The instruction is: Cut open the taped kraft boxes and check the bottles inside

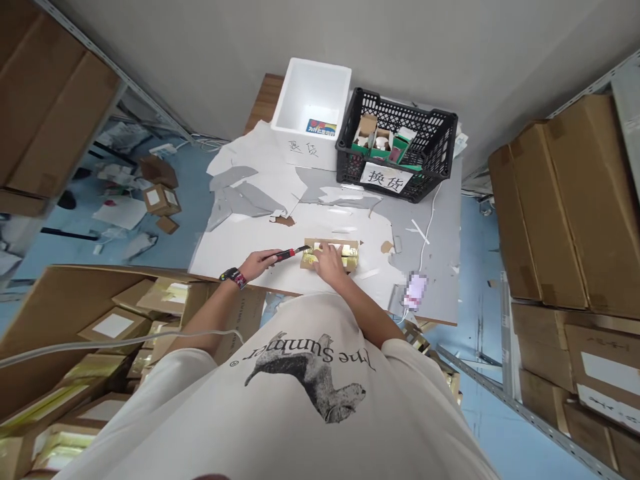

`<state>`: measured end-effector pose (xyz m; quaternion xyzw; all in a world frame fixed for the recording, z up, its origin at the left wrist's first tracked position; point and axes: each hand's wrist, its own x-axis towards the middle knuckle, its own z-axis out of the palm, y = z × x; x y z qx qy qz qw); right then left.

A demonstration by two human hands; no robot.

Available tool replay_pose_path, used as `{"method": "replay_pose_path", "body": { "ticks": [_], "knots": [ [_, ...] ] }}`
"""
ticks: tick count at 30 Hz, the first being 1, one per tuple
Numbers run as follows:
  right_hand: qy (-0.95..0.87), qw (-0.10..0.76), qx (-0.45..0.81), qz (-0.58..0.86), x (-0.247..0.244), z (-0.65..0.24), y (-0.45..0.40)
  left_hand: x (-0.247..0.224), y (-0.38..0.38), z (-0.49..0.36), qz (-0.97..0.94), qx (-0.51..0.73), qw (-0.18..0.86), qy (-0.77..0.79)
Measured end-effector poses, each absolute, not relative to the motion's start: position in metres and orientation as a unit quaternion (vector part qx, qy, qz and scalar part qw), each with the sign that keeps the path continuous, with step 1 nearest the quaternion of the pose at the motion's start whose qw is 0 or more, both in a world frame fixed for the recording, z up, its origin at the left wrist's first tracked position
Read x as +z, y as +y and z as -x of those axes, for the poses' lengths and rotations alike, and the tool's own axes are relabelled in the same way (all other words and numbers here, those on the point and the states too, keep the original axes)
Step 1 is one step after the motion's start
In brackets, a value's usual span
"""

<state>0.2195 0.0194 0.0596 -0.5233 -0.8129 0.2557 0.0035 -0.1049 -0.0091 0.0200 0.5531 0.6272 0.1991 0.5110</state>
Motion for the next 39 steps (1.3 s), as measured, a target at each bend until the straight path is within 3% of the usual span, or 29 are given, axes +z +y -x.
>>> {"method": "replay_pose_path", "body": {
  "ticks": [7, 12, 19, 23, 27, 31, 39],
  "knots": [
    [-0.800, -0.005, 0.279, 0.531, 0.055, -0.216, 0.020, 0.017, 0.002, 0.118, -0.596, 0.142, 0.527, 0.589],
    [-0.801, 0.022, 0.300, 0.517, 0.050, -0.221, 0.020, 0.023, 0.007, 0.113, -0.575, 0.097, 0.596, 0.552],
    [-0.803, 0.067, 0.230, 0.545, 0.045, -0.237, 0.016, 0.016, -0.042, 0.121, -0.324, 0.257, 0.663, 0.624],
    [-0.809, 0.046, 0.188, 0.556, 0.039, -0.248, 0.020, 0.004, -0.066, 0.122, -0.140, 0.442, 0.531, 0.709],
    [-0.827, 0.027, 0.177, 0.532, 0.036, -0.252, 0.031, -0.003, -0.070, 0.105, -0.064, 0.508, 0.425, 0.747],
    [-0.831, 0.008, 0.159, 0.533, 0.034, -0.239, 0.036, 0.001, -0.074, 0.076, -0.175, 0.501, 0.425, 0.733],
    [-0.865, -0.010, 0.189, 0.464, 0.030, -0.223, 0.042, 0.030, -0.089, 0.053, -0.540, 0.357, 0.350, 0.677]
  ]
}}
